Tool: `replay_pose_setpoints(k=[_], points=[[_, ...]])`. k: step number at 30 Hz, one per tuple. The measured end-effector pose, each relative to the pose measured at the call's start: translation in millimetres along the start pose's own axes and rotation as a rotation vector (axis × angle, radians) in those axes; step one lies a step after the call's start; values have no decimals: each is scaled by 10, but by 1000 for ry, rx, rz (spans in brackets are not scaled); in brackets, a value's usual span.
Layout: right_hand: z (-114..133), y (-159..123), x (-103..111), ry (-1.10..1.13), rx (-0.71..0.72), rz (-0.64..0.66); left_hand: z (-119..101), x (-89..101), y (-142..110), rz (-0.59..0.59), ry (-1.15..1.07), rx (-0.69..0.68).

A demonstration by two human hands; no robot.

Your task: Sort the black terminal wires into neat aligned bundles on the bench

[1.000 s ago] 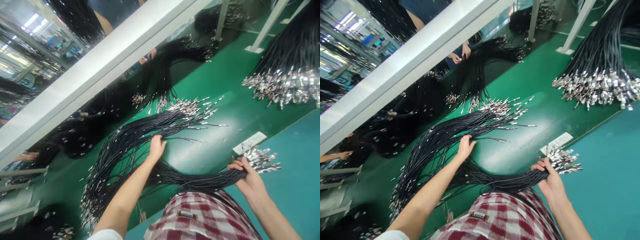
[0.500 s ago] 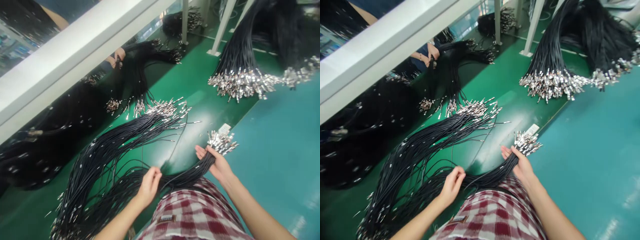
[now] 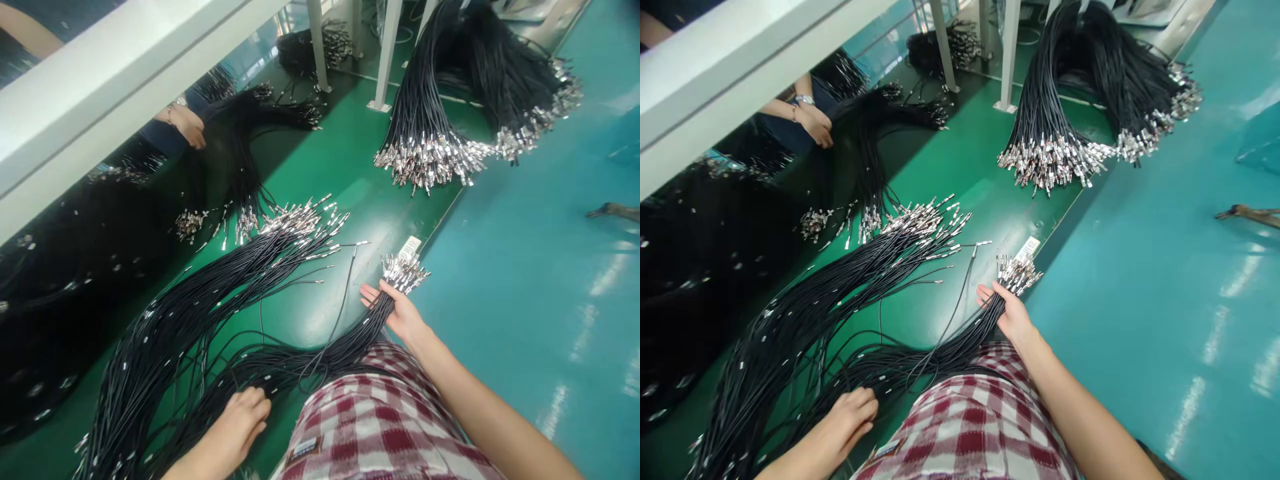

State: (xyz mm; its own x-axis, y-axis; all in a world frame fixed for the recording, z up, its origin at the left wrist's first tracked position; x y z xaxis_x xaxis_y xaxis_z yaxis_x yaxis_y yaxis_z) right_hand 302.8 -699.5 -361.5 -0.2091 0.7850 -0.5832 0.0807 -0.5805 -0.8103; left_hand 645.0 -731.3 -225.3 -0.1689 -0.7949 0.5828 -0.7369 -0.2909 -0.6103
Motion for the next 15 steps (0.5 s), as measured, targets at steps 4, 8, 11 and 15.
replay_pose_setpoints(k=[4,8,11,15], points=[[15,-12,-41,10,-1,26,148,272,560,-95,172,107],[4,-59,-37,48,-1,-56,-164,452,1628,-36,-12,34],[0,-80,-60,4,16,-17,-508,481,2241,159,-359,-31],[-6,-94,-138,-28,54,94,-859,447,2775,108,-1004,1]])
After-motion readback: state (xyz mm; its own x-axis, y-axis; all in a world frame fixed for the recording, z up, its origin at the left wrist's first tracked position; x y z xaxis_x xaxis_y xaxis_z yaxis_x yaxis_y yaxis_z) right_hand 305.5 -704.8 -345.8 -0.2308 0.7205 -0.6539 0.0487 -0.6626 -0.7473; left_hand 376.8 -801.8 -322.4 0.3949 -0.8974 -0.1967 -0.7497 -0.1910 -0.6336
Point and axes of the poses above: each hand's wrist, its own y-axis towards the middle knuckle, its own x-axis out of the back of the hand, z = x × y, the point moved 5 cm from there along y, towards the middle knuckle, and after that the axes turned 12 degrees about -x, right-handed, at the moved point
